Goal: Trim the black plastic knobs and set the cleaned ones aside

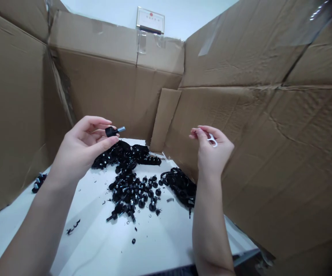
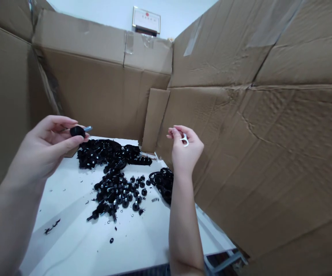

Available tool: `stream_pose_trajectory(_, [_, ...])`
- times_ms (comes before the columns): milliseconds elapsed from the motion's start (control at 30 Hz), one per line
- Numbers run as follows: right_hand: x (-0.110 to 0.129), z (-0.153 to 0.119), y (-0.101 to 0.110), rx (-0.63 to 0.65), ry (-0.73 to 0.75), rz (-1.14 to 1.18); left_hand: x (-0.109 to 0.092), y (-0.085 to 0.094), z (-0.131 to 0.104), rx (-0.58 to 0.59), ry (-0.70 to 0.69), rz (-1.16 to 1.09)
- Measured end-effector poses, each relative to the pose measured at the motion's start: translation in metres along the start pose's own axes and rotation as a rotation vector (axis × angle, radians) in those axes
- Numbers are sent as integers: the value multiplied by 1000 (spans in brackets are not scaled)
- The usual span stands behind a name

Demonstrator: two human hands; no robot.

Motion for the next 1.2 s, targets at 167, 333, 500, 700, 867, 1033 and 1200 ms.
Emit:
stream_pose_trajectory(167, [11,-9,-2,10,96,-318,-7,-12,-5,25,8,45])
stream_pose_trajectory(333, [15,-11,-6,-5,229,-490,-13,-22,-12,88,10,55])
stream_pose_trajectory(500, [20,-19,-19,179,217,-238,-11,-32,-15,128,-85,86])
stream_pose_trajectory(700, [61,-60,-54,671,338,-67,-15,-48,-23,150,-240,250])
stream_pose_trajectory(867, [70,-74,-61,693,411,-23,-15,-50,-27,138,-214,277])
stream_pose_trajectory(1033, [70,-76,-63,686,423,-21,-9,-53,-28,144,-144,123])
stream_pose_trajectory(1200, [72,-79,-64,631,421,-29,-1,-58,-27,226,-11,-97])
Point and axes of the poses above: each hand's wrist, its own z-axis towards the middle knuckle, its own y-axis out of the back of the hand, x = y × z, the point moved 6 cm from there along z, towards the middle knuckle, and after that the axes turned 2 degrees about z, right-handed, at the moved point
